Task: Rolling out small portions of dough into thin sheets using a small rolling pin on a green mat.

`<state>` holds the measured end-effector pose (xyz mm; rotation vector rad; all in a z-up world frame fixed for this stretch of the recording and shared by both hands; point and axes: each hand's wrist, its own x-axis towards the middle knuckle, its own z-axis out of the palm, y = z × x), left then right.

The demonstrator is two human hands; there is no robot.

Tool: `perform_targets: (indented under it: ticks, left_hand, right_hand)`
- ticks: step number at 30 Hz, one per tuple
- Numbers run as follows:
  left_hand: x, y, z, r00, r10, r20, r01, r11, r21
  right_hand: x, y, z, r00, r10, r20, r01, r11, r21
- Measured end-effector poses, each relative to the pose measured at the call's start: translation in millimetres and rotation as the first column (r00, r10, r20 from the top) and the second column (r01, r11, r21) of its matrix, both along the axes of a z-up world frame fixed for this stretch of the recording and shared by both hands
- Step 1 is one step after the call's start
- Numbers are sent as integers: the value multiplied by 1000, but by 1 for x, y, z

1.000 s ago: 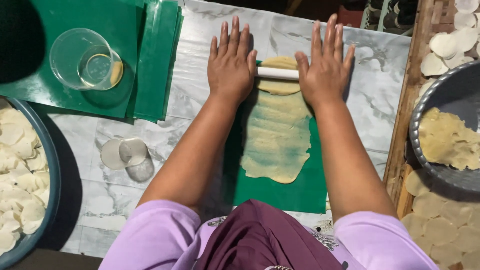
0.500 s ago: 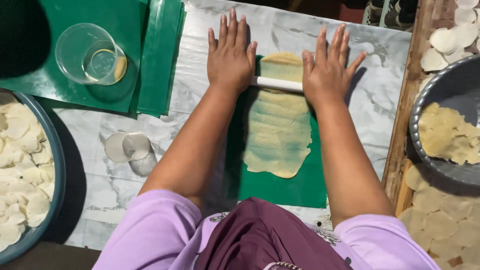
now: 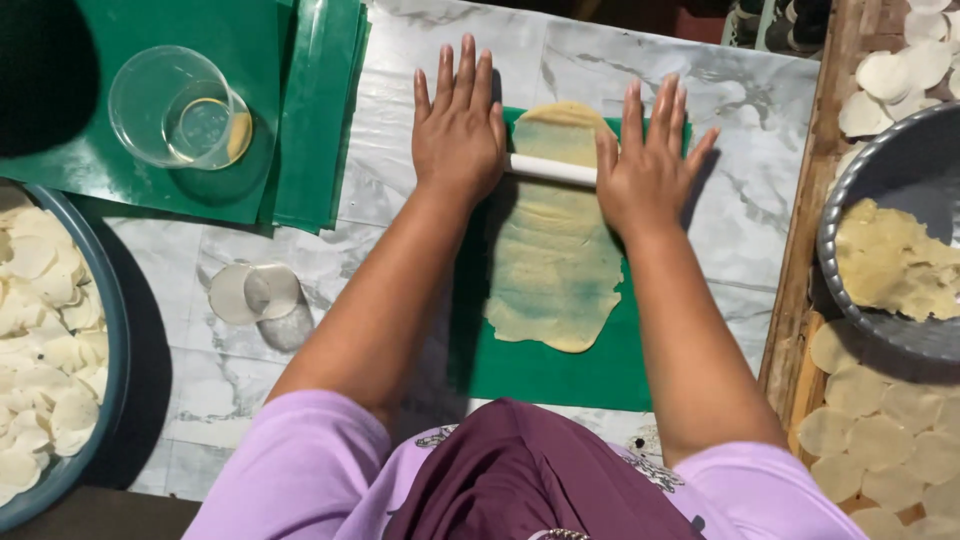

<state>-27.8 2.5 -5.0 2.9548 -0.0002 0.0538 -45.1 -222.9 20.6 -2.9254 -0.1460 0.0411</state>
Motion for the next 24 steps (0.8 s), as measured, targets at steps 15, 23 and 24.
perform_targets:
  ticks: [15,23,24]
  left_hand:
    - [-83,-2,-18,985,-18,172,24,999,-36]
    - [-102,10,-2,995,-13,103,21,996,-82]
    - [-86,12,3,997,20,78,-13,996,-87]
  right_hand:
    - [-55,-14,-14,953,207,221,-206,978,-31]
    - [-77,-18,19,988,128,89,-144,968,204]
    - [-64,-13,37,999,24,47,-36,960,277]
